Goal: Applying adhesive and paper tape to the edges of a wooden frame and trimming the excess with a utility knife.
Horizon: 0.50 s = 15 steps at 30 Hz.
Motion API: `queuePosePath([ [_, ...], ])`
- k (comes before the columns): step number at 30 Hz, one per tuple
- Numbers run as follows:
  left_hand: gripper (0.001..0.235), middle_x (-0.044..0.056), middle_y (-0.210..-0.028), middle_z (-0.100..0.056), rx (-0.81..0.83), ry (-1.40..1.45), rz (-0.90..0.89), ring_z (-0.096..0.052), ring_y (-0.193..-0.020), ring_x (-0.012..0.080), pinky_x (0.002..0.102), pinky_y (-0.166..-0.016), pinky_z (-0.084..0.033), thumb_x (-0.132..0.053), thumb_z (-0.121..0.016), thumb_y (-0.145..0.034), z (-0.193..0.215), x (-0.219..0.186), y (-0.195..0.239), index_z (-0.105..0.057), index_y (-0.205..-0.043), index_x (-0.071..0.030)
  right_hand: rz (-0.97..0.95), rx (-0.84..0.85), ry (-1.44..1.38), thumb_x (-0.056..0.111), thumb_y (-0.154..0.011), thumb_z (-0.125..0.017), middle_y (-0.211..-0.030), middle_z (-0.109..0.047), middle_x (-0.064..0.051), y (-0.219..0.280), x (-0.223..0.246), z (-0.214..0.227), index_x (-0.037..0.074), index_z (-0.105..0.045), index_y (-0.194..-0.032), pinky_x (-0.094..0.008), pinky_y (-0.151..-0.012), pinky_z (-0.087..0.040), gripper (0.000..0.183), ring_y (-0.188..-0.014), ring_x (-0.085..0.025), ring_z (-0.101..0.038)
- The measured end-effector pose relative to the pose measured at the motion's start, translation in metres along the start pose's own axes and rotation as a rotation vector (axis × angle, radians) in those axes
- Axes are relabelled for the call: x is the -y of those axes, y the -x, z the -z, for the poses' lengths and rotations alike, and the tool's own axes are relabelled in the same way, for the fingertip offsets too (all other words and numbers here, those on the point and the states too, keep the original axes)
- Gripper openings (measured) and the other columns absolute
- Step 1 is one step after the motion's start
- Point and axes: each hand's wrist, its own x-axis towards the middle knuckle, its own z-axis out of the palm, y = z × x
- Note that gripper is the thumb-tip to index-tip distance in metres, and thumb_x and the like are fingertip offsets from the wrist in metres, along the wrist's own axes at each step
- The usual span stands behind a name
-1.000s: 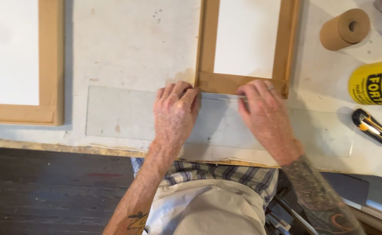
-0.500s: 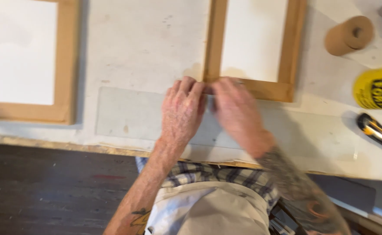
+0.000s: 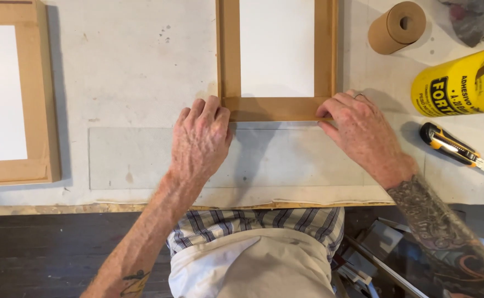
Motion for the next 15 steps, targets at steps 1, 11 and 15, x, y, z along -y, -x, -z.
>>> queuePosePath([
  [1, 0.017, 0.002, -0.09, -0.057, 0.0, -0.001, -0.004, -0.063, -0.084, 0.0198, 0.033, -0.073, -0.052, -0.015, -0.08, -0.077, 0.0, 0.001, -0.001, -0.076, -0.093, -0.012, -0.003, -0.002, -0.002, 0.018, -0.089, -0.079, -0.091, -0.067, -0.003, -0.001, -0.001, 0.001, 0.012, -0.071, -0.1, -0.035, -0.092, -0.054, 0.015, -0.098, -0.021, -0.069],
  [11, 0.017, 0.003, -0.087, -0.056, 0.018, 0.002, -0.081, -0.063, -0.083, 0.0224, 0.034, -0.069, -0.052, -0.017, -0.08, -0.075, -0.006, 0.007, -0.002, -0.074, -0.09, -0.01, -0.011, 0.109, -0.007, 0.02, -0.092, -0.075, -0.094, -0.07, -0.005, -0.004, 0.001, 0.013, 0.014, -0.069, -0.102, -0.037, -0.092, -0.054, 0.013, -0.101, -0.022, -0.069],
  [15, 0.014, 0.005, -0.092, -0.057, -0.081, -0.011, -0.095, -0.057, -0.08, 0.0229, 0.035, -0.055, -0.05, -0.012, -0.074, -0.083, -0.003, 0.007, -0.001, -0.061, -0.084, -0.01, 0.164, -0.101, 0.157, 0.025, -0.09, -0.079, -0.095, -0.064, 0.0, 0.005, -0.013, -0.01, 0.014, -0.062, -0.099, -0.038, -0.091, -0.051, 0.023, -0.094, -0.023, -0.062],
])
